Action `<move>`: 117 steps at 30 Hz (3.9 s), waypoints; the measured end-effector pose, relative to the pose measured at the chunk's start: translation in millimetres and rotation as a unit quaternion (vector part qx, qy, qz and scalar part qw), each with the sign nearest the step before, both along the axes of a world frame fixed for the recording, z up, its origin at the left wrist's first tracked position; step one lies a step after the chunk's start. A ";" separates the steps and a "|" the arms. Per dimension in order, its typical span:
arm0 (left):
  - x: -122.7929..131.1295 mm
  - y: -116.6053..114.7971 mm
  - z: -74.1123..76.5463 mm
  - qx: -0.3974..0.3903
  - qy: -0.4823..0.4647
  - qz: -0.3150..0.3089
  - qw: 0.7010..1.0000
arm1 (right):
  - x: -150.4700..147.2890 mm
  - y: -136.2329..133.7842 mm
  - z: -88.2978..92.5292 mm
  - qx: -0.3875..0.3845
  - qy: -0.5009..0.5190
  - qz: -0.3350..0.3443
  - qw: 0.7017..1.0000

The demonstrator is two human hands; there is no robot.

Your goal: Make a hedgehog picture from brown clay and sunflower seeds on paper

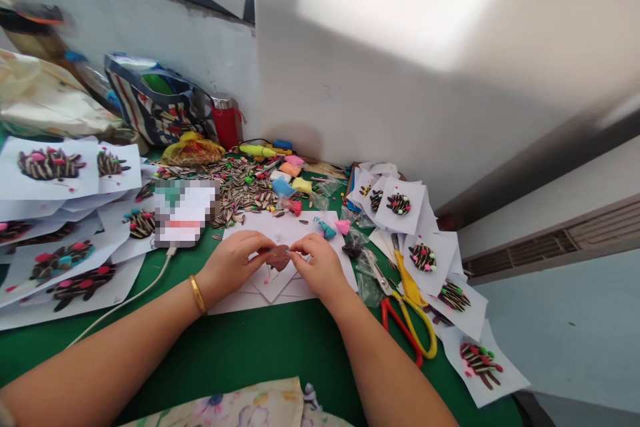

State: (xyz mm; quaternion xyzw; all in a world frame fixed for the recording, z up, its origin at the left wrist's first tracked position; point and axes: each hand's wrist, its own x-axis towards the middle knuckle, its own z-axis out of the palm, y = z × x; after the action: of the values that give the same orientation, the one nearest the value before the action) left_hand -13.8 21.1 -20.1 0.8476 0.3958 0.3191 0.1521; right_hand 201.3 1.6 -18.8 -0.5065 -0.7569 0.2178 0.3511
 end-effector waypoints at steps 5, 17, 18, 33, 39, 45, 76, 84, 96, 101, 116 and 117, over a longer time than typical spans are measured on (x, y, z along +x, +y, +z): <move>-3.5 5.5 -3.8 -0.038 0.066 0.058 0.995 | 7.0 3.3 -6.8 -0.034 -0.108 -0.020 0.993; -3.1 7.1 -6.4 -0.073 0.138 0.068 0.985 | 4.8 5.1 -11.9 -0.001 -0.208 -0.014 0.978; -3.1 7.1 -6.3 -0.074 0.138 0.068 0.985 | 5.0 5.1 -12.0 0.002 -0.212 -0.011 0.977; -3.9 7.6 -8.3 -0.075 0.137 0.069 0.985 | 15.3 -1.7 -1.7 0.022 -0.305 0.021 0.952; -3.1 8.1 -8.1 -0.077 0.143 0.072 0.984 | 17.8 -5.8 2.8 0.022 -0.315 0.057 0.947; -3.1 8.0 -8.4 -0.079 0.141 0.072 0.984 | 15.4 -6.6 4.3 0.019 -0.355 0.063 0.933; -4.3 8.9 -9.6 -0.078 0.138 0.074 0.985 | -3.8 -17.2 2.3 0.067 -0.233 0.150 0.958; -4.5 9.3 -9.1 -0.080 0.133 0.069 0.985 | -5.4 -17.1 0.6 0.051 -0.249 0.162 0.954; -4.2 10.0 -9.6 -0.078 0.135 0.065 0.986 | -7.1 -17.8 -0.6 0.040 -0.226 0.166 0.959; -3.5 9.5 -7.6 -0.085 0.140 0.068 0.984 | -2.9 -16.4 5.6 0.029 -0.220 0.159 0.962; -3.7 7.3 -5.5 -0.080 0.157 0.089 0.980 | 19.6 -7.0 9.5 -0.034 -0.369 0.046 0.928; -3.5 7.0 -5.2 -0.076 0.157 0.087 0.981 | 19.8 -8.2 10.8 -0.027 -0.379 0.050 0.924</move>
State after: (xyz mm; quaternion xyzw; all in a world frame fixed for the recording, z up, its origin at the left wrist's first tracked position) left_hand -17.4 28.1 -25.3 0.8355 0.5100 0.1624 0.1240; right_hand 221.2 -6.6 -8.0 -0.5221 -0.8515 0.0469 0.0133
